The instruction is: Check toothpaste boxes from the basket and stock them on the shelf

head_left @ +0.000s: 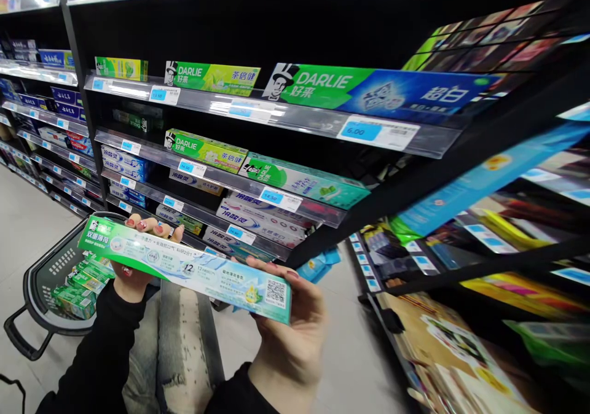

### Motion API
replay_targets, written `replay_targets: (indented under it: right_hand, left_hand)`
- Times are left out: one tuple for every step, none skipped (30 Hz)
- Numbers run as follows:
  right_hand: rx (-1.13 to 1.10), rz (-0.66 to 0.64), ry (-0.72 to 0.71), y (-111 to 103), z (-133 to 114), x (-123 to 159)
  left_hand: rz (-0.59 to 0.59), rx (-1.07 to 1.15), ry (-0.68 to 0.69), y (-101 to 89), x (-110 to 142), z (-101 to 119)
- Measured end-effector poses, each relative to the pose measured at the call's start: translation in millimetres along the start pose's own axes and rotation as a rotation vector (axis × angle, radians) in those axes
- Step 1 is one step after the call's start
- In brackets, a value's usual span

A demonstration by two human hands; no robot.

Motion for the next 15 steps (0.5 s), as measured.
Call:
replay_targets:
  right_hand:
    - [0.001, 0.003, 0.003, -0.2, 0.6, 0.2]
    - [0.002, 0.006, 0.002, -0.4, 1.0, 0.4]
    - [0.001, 0.009, 0.001, -0.6, 1.2, 0.4]
    - [0.001, 0.012, 0.002, -0.7, 1.4, 0.5]
    - [0.002, 0.016, 0.005, -1.0, 1.6, 0.5]
    - [0.003, 0.02, 0.007, -1.4, 1.5, 0.6]
    - [0.005, 0.026, 0.008, -2.1, 1.2, 0.6]
    - [0.007, 0.034, 0.014, -3.1, 1.1, 0.7]
    - [0.01, 0.041, 0.027, -4.1, 1.7, 0.6]
    - [0.013, 0.051, 0.048, -5.4, 2.8, 0.4]
    - [0.017, 0.066, 0.071, -7.1, 4.2, 0.1]
    - [0.019, 0.086, 0.099, -9.0, 6.0, -0.4]
    - [0.021, 0.11, 0.127, -10.9, 8.0, -1.0]
    - [0.022, 0.135, 0.155, -12.5, 10.2, -1.9]
    - [0.021, 0.163, 0.182, -13.8, 12.5, -2.9]
  left_hand:
    - [0.009, -0.023, -0.013, -0.8, 0.0, -0.5]
    - [0.008, -0.033, -0.023, -0.7, 0.0, -1.0]
    - [-0.002, -0.03, -0.029, 0.3, -0.1, -1.4]
    - [-0.019, -0.016, -0.029, 2.0, -0.2, -1.8]
    - [-0.041, 0.004, -0.024, 4.2, -0.3, -1.8]
    - [-0.069, 0.027, -0.018, 6.7, -0.2, -1.7]
    - [-0.096, 0.045, -0.018, 9.3, 0.0, -1.9]
    - [-0.121, 0.052, -0.017, 11.7, 0.3, -1.4]
    - [-0.141, 0.043, -0.014, 13.9, 0.5, -0.2]
    - [-0.156, 0.017, -0.01, 15.9, 0.6, 1.6]
    - [-0.163, -0.021, -0.01, 17.8, 0.5, 3.6]
    - [-0.164, -0.062, -0.019, 19.6, 0.0, 4.8]
    - [-0.161, -0.097, -0.041, 21.6, -0.7, 4.6]
    - [-0.153, -0.12, -0.074, 23.6, -1.5, 2.7]
    - [-0.138, -0.131, -0.115, 25.3, -2.2, -0.7]
Point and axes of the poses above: each hand's wrist, its own x-axis away from the middle knuckle, its own y-axis out of the palm, z = x × y, the point moved 9 cm from there along -x, towards the middle knuckle, and after that the axes turned 13 degrees about -z, right-handed, at the moved point
